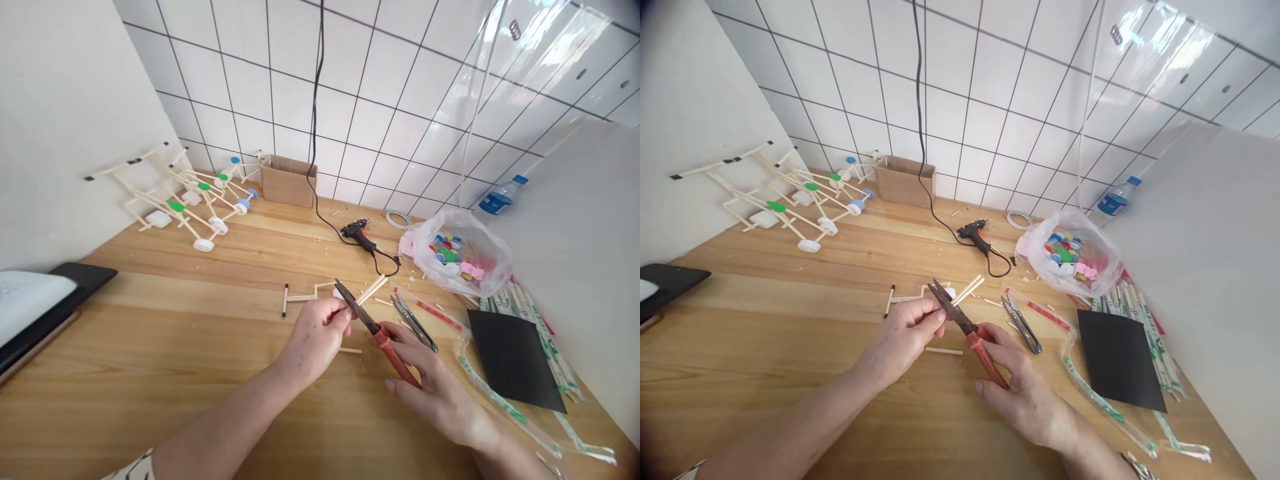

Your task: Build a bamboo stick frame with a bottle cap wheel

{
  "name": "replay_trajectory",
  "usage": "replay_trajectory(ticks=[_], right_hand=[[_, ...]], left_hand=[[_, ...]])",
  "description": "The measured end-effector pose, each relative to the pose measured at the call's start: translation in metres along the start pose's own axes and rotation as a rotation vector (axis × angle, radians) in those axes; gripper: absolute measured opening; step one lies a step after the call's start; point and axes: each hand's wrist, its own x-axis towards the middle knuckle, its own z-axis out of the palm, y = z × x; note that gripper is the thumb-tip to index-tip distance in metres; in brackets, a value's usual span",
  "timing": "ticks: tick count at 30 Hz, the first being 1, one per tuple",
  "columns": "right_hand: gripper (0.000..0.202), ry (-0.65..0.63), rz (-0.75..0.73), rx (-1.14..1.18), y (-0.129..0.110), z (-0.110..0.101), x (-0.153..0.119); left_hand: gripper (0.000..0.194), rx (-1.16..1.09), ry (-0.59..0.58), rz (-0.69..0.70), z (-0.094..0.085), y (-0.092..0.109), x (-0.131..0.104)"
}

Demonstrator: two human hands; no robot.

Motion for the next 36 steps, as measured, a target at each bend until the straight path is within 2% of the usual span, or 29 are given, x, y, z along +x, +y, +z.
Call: replay_trajectory(ticks=[5, 7, 12, 23, 36], right_hand=[[0.029, 0.046, -0.078, -0.165, -0.004, 0.003, 0.001], [0.021, 0.044, -0.076, -0.185, -0.005, 0.003, 0.001], [0.016, 0.073, -0.106, -0.193, -0.009, 0.004, 0.005], [0.024, 0.072, -0.072, -0.157, -0.008, 0.008, 0.005], [0.023, 0.101, -0.089, -0.158, -0.011, 0.010, 0.007]], left_hand=[[0.029, 0.014, -0.002, -0.001, 0.000, 0.000, 0.000], [0.030, 0.016, -0.010, -0.002, 0.000, 0.000, 0.001], [0.030, 0.027, -0.024, -0.003, -0.001, 0.000, 0.001], [0.031, 0.027, -0.070, -0.041, -0.001, -0.001, 0.003], [0.031, 0.015, -0.084, -0.056, -0.002, 0.003, 0.002]])
